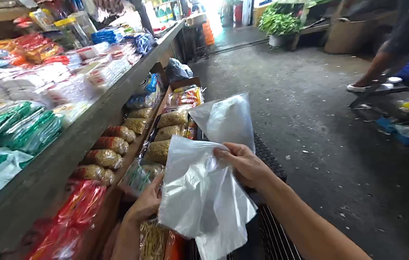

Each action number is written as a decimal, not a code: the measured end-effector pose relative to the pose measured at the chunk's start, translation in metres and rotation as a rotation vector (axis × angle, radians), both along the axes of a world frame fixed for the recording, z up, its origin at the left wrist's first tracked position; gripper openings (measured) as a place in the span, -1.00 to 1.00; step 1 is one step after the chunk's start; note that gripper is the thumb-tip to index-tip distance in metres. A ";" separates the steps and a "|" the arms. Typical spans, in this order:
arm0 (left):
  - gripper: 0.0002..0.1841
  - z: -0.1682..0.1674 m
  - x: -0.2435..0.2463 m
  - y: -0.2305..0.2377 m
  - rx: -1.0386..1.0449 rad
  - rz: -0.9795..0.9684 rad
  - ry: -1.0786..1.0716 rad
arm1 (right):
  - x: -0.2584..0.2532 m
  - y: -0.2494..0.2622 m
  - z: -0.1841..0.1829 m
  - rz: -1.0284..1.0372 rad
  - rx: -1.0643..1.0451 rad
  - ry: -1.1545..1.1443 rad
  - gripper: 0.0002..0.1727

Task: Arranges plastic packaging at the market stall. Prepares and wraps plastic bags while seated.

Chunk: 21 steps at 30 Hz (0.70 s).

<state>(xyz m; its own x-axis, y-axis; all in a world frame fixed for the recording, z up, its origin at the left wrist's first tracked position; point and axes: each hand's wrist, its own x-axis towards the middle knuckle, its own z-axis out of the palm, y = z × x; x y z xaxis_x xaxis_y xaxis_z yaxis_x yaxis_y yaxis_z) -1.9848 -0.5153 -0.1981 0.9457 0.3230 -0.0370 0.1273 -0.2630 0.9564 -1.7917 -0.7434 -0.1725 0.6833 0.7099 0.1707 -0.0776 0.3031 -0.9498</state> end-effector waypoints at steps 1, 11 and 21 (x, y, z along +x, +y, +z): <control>-0.14 0.008 0.001 -0.005 -0.105 -0.066 -0.090 | -0.001 -0.007 -0.001 -0.003 0.022 0.050 -0.84; -0.26 0.037 0.030 -0.052 -0.279 -0.288 -0.231 | -0.001 -0.059 -0.018 -0.128 0.145 0.111 -0.71; -0.84 0.068 0.040 -0.085 -0.243 -0.325 -0.269 | -0.012 -0.094 -0.026 -0.118 0.132 0.209 -0.67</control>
